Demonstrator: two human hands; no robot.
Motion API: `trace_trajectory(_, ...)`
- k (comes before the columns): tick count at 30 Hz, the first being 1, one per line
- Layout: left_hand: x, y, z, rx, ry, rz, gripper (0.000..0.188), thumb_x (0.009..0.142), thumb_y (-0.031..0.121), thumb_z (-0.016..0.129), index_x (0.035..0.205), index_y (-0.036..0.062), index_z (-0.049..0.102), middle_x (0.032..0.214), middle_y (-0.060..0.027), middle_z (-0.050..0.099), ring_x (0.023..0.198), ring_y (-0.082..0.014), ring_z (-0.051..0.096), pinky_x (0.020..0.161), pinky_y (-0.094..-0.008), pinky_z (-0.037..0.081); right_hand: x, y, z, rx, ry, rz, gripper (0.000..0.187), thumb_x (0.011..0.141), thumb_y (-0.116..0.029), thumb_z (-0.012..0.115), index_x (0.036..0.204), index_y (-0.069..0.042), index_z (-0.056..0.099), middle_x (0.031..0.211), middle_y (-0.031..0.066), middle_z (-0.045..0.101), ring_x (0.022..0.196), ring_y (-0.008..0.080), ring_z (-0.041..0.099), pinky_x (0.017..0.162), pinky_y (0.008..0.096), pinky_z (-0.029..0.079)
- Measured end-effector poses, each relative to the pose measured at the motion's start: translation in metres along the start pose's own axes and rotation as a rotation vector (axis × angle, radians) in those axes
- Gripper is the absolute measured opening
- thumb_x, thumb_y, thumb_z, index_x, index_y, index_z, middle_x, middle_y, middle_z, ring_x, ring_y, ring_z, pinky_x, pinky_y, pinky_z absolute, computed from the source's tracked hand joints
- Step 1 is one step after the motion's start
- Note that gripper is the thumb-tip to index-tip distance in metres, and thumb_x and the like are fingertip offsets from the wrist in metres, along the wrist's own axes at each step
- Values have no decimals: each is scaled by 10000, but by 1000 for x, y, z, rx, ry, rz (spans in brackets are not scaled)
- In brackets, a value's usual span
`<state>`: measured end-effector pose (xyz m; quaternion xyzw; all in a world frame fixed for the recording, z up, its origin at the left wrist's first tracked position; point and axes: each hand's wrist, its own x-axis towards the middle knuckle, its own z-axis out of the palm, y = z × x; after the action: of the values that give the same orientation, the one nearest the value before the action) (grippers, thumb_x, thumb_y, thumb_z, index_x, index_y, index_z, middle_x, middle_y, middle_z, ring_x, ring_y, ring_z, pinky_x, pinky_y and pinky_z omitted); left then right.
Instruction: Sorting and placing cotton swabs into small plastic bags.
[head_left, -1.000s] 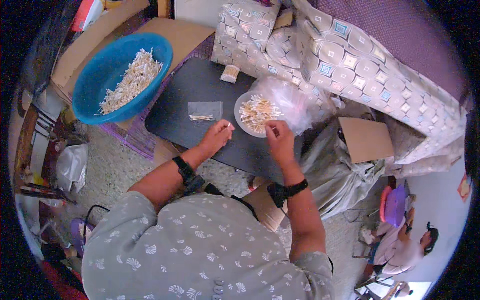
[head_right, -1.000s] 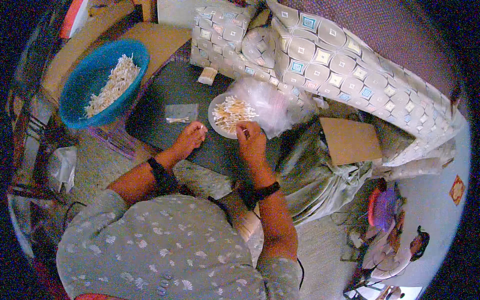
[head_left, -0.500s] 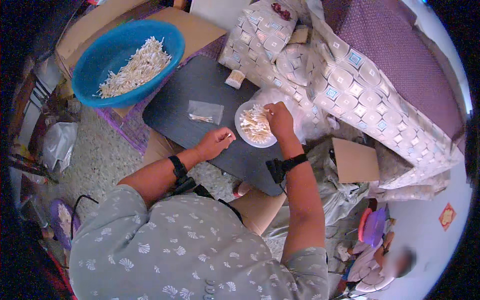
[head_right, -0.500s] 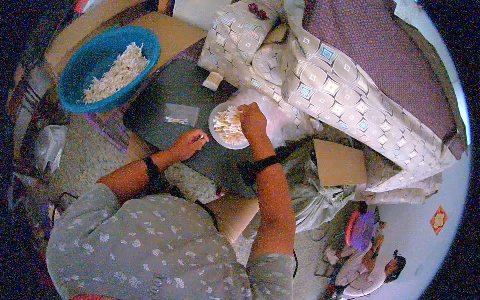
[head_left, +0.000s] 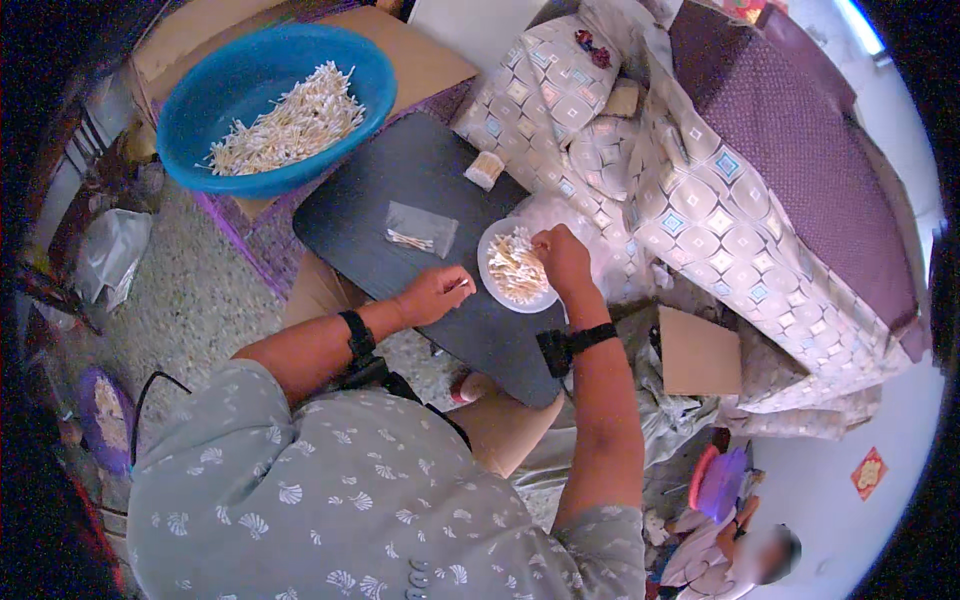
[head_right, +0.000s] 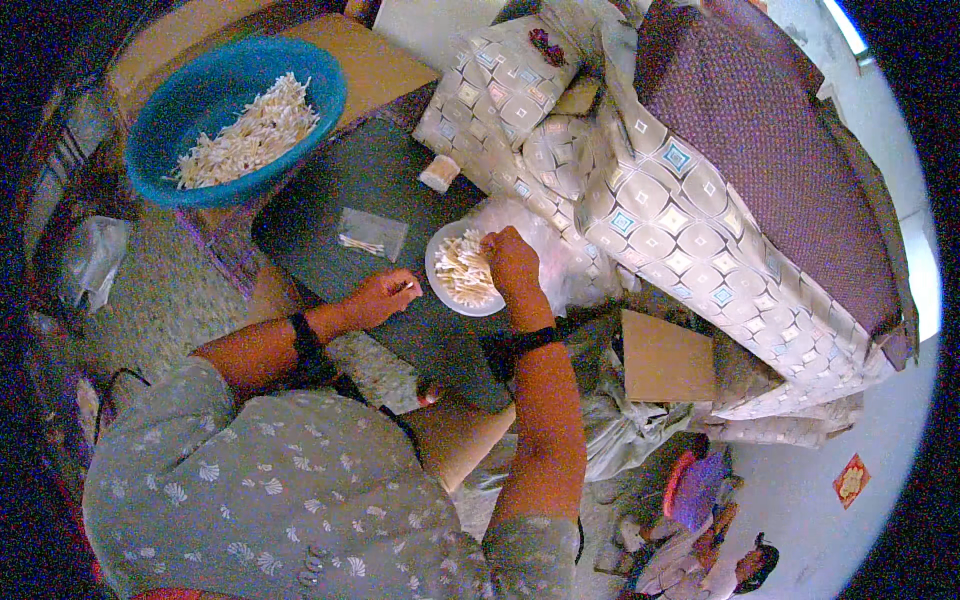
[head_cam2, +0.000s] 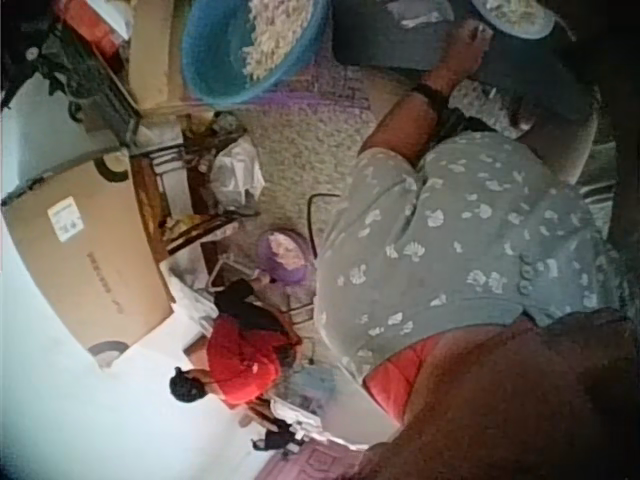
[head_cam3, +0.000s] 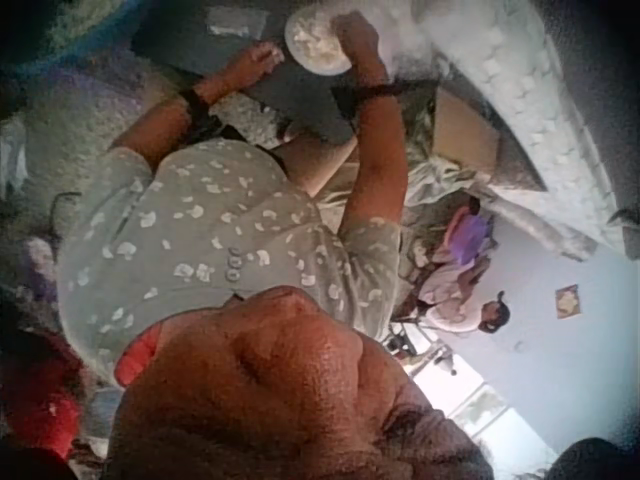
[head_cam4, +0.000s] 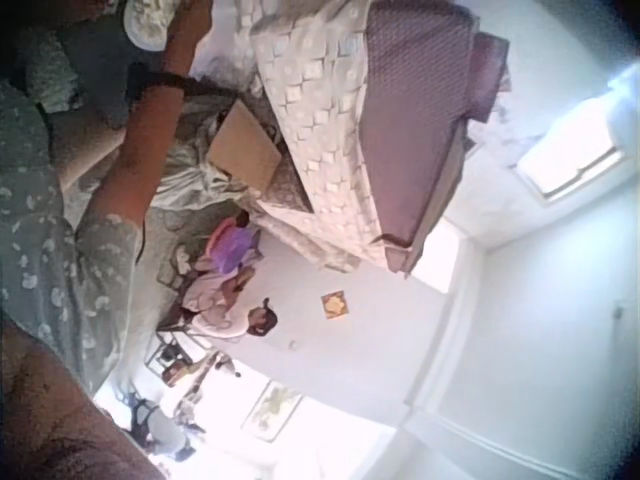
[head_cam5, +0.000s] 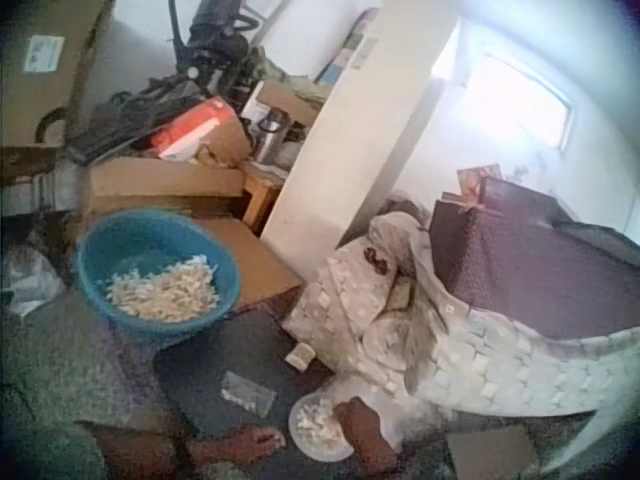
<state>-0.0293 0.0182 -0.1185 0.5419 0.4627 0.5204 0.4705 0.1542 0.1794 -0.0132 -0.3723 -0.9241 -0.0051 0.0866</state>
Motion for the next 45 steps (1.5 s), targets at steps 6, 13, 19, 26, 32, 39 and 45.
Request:
trace_trajectory(6,2,-10,2,36,36,51,140,888,174,547,888,41,590,677,4,518,631,-68,458,566,-263,402,-2,-3,-4,10,17,-72,123,819,-222,593,893,-131,630,855,141,546,762,348,580,650,429,481)
trace_trajectory(13,4,-8,4,-21,37,63,139,891,166,531,881,38,584,642,6,498,592,-71,440,529,-273,380,-5,-1,-4,59,49,-85,120,811,-212,609,885,-120,625,843,133,546,758,340,582,652,423,483)
trace_trajectory(19,4,-14,0,65,11,67,161,909,204,525,891,53,580,685,-6,522,626,-98,489,555,-281,416,-5,-4,-12,293,191,-9,96,795,-147,631,872,-93,612,842,122,569,747,311,603,659,389,490)
trace_trajectory(26,1,-2,0,47,-11,24,159,910,203,541,904,51,586,697,6,527,642,-88,489,569,-270,420,-26,-14,-22,820,251,309,105,853,-148,602,883,-49,583,857,74,636,716,163,606,648,296,499)
trace_trajectory(32,1,-4,-2,-33,-15,30,131,912,171,529,933,51,580,697,41,486,610,-58,439,560,-233,388,-54,-51,-41,1435,300,466,60,881,-114,584,928,-94,552,917,29,629,763,108,587,621,229,463)
trace_trajectory(39,12,89,13,-256,-63,-130,176,921,235,526,970,74,578,693,55,457,565,-33,381,468,-199,294,-76,-66,-42,1748,380,440,60,909,-137,545,943,-89,538,973,56,631,785,108,586,620,226,469)
trace_trajectory(45,17,109,23,-437,-182,-117,230,931,330,512,879,108,547,660,59,446,489,-32,347,422,-196,255,-81,-83,-43,1875,399,462,27,902,-80,534,917,-97,521,917,52,627,736,104,591,608,227,468)
